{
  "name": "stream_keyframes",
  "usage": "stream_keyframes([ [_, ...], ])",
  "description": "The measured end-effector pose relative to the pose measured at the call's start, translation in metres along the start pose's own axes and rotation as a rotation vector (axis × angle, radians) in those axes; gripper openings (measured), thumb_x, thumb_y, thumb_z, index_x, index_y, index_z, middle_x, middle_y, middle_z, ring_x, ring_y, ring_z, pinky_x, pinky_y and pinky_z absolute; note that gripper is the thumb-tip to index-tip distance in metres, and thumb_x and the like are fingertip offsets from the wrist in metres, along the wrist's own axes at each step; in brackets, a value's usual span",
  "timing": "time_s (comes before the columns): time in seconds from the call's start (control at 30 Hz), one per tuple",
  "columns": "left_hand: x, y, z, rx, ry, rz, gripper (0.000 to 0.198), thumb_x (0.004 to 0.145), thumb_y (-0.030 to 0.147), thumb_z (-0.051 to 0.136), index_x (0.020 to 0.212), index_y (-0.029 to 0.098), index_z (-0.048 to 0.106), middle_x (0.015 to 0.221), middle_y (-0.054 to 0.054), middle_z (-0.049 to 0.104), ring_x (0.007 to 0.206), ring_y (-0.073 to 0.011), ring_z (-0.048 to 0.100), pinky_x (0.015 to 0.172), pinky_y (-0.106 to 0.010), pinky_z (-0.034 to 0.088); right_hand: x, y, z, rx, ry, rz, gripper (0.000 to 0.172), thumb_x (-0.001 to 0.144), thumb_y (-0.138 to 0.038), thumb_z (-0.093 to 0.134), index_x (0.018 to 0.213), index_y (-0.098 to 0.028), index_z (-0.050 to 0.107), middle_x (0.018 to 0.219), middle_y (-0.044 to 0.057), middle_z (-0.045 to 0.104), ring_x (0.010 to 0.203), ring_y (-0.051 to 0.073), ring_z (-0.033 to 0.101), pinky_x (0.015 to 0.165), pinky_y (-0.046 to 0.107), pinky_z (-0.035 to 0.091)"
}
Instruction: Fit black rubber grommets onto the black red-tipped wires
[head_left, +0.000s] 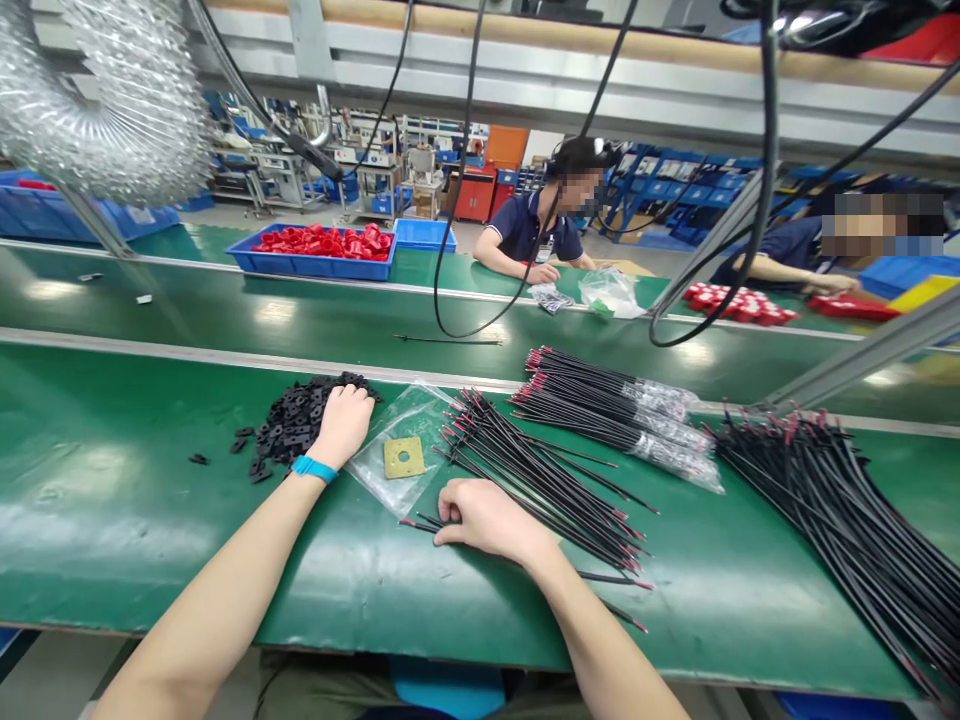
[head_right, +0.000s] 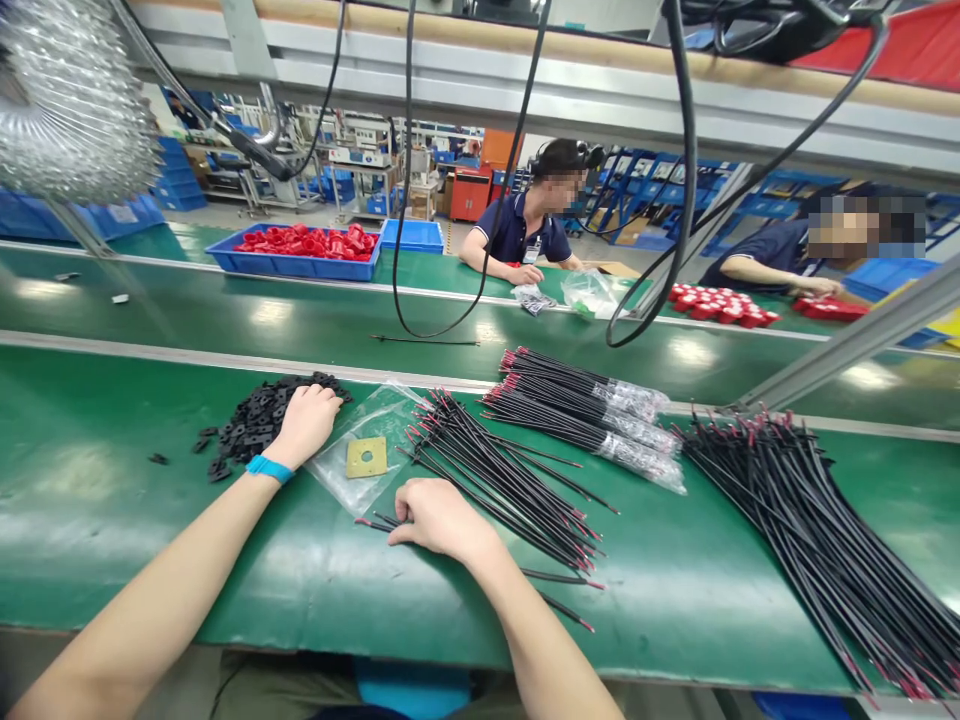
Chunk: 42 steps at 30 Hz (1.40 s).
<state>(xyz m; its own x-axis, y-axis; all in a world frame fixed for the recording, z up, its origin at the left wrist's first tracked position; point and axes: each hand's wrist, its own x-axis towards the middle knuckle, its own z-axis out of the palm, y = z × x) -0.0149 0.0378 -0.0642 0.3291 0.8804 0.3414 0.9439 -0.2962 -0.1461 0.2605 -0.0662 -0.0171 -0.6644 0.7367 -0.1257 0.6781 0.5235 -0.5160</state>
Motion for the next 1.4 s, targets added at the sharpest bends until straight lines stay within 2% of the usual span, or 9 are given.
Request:
stream_keyframes([
  [0.13,0.0,-0.002,-0.001,-0.005,0.005,0.016,0.029,0.087,0.012,0.039,0.084,0.013,0.068,0.084,-0.016,0.063,0.089,-0.0304,0.053,0.077,-0.043,0.035,0.0,0.002,-0.001,0.018,-0.006,-0.005,0.019,0.075,-0.025,0.077,0.069,-0.017,0.061,0.071,-0.003,0.06,0.065,0.01,0.051,0.059,0.021,0.03],
  [0.33,-0.001,0.003,-0.003,0.002,0.003,0.005,0.029,0.086,0.011,0.039,0.076,0.014,0.066,0.074,-0.016,0.063,0.084,-0.0315,0.052,0.076,-0.043,0.034,0.001,0.004,-0.003,0.077,-0.041,0.013,0.008,0.071,-0.013,0.066,0.069,-0.017,0.06,0.071,-0.003,0.061,0.064,0.01,0.05,0.058,0.02,0.03],
  [0.5,-0.001,0.005,-0.006,-0.022,0.014,0.032,0.027,0.086,0.009,0.04,0.077,0.015,0.064,0.079,-0.016,0.061,0.086,-0.0312,0.051,0.077,-0.043,0.034,0.002,0.004,0.002,0.073,-0.015,0.029,0.02,0.068,-0.013,0.067,0.087,-0.019,0.065,0.073,-0.004,0.061,0.064,0.01,0.049,0.058,0.021,0.029],
  [0.67,-0.002,0.007,-0.009,-0.016,0.037,0.05,0.028,0.087,0.007,0.037,0.091,0.014,0.064,0.089,-0.015,0.06,0.09,-0.0291,0.052,0.076,-0.04,0.035,0.001,0.004,0.002,0.091,0.01,-0.009,0.011,0.069,-0.01,0.066,0.078,-0.017,0.063,0.075,-0.002,0.061,0.064,0.01,0.05,0.058,0.02,0.032],
  [0.77,-0.002,0.009,-0.012,-0.009,0.011,0.062,0.032,0.087,0.005,0.035,0.098,0.014,0.063,0.092,-0.014,0.06,0.088,-0.0265,0.054,0.076,-0.039,0.035,0.006,0.005,0.005,0.173,0.147,-0.015,0.006,0.08,-0.013,0.062,0.084,-0.018,0.062,0.076,-0.002,0.062,0.065,0.01,0.053,0.061,0.02,0.036],
  [0.87,-0.001,0.01,-0.014,-0.024,-0.026,0.068,0.033,0.088,0.004,0.033,0.101,0.014,0.062,0.094,-0.013,0.06,0.087,-0.0249,0.056,0.075,-0.037,0.036,0.016,0.009,0.014,0.236,0.397,0.036,0.008,0.09,-0.019,0.056,0.095,-0.019,0.062,0.082,0.0,0.065,0.069,0.012,0.058,0.067,0.022,0.042],
  [1.0,0.001,0.012,-0.016,-0.081,-0.036,0.064,0.033,0.09,0.007,0.034,0.104,0.014,0.063,0.095,-0.013,0.06,0.086,-0.0244,0.056,0.076,-0.037,0.038,0.033,0.017,0.031,0.086,0.628,0.023,0.018,0.096,-0.023,0.051,0.103,-0.02,0.067,0.097,0.005,0.065,0.081,0.016,0.061,0.075,0.026,0.045],
  [1.27,-0.002,0.013,-0.016,-0.241,0.072,0.051,0.033,0.091,0.012,0.038,0.112,0.012,0.064,0.099,-0.013,0.064,0.09,-0.0247,0.058,0.081,-0.037,0.043,0.043,0.017,0.048,-0.282,0.47,0.012,0.022,0.096,-0.016,0.049,0.104,-0.021,0.07,0.094,0.006,0.06,0.085,0.017,0.057,0.076,0.027,0.043],
  [1.4,-0.003,0.022,-0.023,-0.551,0.151,0.011,0.028,0.092,0.019,0.044,0.109,0.015,0.066,0.104,-0.01,0.066,0.092,-0.0235,0.06,0.085,-0.037,0.046,0.042,0.017,0.048,-0.323,0.435,-0.027,0.022,0.096,-0.015,0.049,0.104,-0.018,0.07,0.09,0.007,0.06,0.08,0.018,0.056,0.073,0.029,0.044],
])
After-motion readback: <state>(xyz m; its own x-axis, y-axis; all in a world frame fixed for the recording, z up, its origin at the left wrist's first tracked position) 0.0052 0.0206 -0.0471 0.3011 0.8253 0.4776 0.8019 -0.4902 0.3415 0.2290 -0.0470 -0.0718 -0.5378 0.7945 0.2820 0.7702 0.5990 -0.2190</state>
